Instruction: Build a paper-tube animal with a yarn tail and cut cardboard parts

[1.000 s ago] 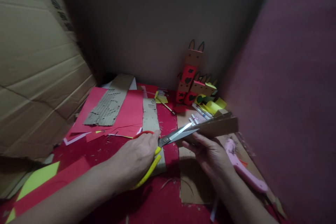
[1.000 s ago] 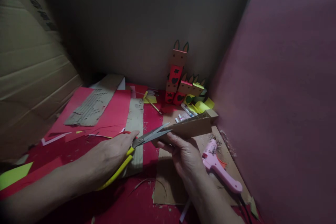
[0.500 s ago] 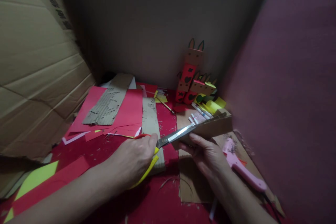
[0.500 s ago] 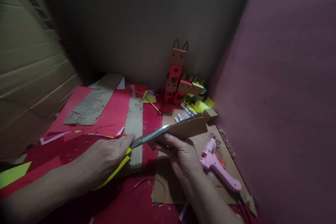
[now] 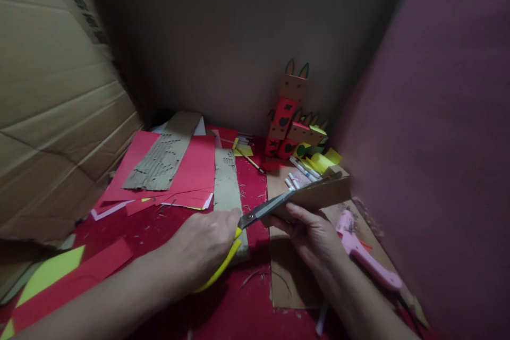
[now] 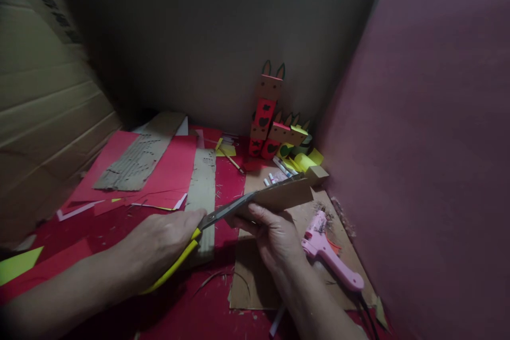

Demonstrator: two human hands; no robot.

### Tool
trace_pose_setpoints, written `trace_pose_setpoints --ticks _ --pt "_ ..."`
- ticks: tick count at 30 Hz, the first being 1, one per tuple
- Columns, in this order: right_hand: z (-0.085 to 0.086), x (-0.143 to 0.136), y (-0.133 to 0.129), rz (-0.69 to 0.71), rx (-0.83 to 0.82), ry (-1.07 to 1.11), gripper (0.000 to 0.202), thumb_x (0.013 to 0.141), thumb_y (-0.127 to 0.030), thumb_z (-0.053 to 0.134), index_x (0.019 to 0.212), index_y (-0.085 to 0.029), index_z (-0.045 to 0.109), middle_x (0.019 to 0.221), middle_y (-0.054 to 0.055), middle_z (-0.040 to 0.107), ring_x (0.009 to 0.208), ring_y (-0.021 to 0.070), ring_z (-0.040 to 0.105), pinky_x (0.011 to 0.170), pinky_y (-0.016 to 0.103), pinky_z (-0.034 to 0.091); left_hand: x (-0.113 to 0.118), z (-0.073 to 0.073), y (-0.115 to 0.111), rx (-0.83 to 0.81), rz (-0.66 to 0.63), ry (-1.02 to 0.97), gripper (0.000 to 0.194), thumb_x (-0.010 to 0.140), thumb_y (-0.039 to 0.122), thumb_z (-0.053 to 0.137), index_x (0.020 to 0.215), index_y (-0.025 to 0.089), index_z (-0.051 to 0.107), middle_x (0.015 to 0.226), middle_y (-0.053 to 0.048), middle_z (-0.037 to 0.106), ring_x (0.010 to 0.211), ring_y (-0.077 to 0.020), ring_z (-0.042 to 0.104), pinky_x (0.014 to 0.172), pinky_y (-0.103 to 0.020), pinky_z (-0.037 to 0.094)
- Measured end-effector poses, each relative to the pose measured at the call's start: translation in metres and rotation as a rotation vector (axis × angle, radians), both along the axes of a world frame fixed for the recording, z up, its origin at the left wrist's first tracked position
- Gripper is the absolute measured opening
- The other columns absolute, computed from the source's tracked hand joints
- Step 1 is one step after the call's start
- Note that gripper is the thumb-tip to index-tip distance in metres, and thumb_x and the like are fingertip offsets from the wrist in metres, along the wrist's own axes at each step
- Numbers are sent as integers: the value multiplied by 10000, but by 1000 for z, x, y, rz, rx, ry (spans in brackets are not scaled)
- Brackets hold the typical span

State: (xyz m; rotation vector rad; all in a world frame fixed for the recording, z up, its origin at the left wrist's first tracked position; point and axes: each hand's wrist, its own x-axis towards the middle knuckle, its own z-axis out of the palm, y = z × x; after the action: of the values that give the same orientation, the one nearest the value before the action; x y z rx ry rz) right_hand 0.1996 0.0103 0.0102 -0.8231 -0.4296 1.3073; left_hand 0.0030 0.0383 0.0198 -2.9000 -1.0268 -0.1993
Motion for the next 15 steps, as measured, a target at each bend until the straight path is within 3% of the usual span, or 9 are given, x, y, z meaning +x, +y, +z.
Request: trace_pose_setpoints --ticks 9,15 --pt "-1 -6 -3 14 -15 14 298 532 -53 758 802 -158 694 725 21 717 685 217 671 580 383 590 1 3 -1 -188 56 -221 228 804 172 394 1021 153 460 797 -68 584 692 -179 555 587 -279 434" --pt "1 -10 -5 31 -68 10 192 529 -71 766 692 -131 683 638 11 692 612 179 647 524 328 590 8 1 0 -403 98 -571 270 863 273 385 1119 200 432 785 -27 590 624 -135 547 531 -246 431"
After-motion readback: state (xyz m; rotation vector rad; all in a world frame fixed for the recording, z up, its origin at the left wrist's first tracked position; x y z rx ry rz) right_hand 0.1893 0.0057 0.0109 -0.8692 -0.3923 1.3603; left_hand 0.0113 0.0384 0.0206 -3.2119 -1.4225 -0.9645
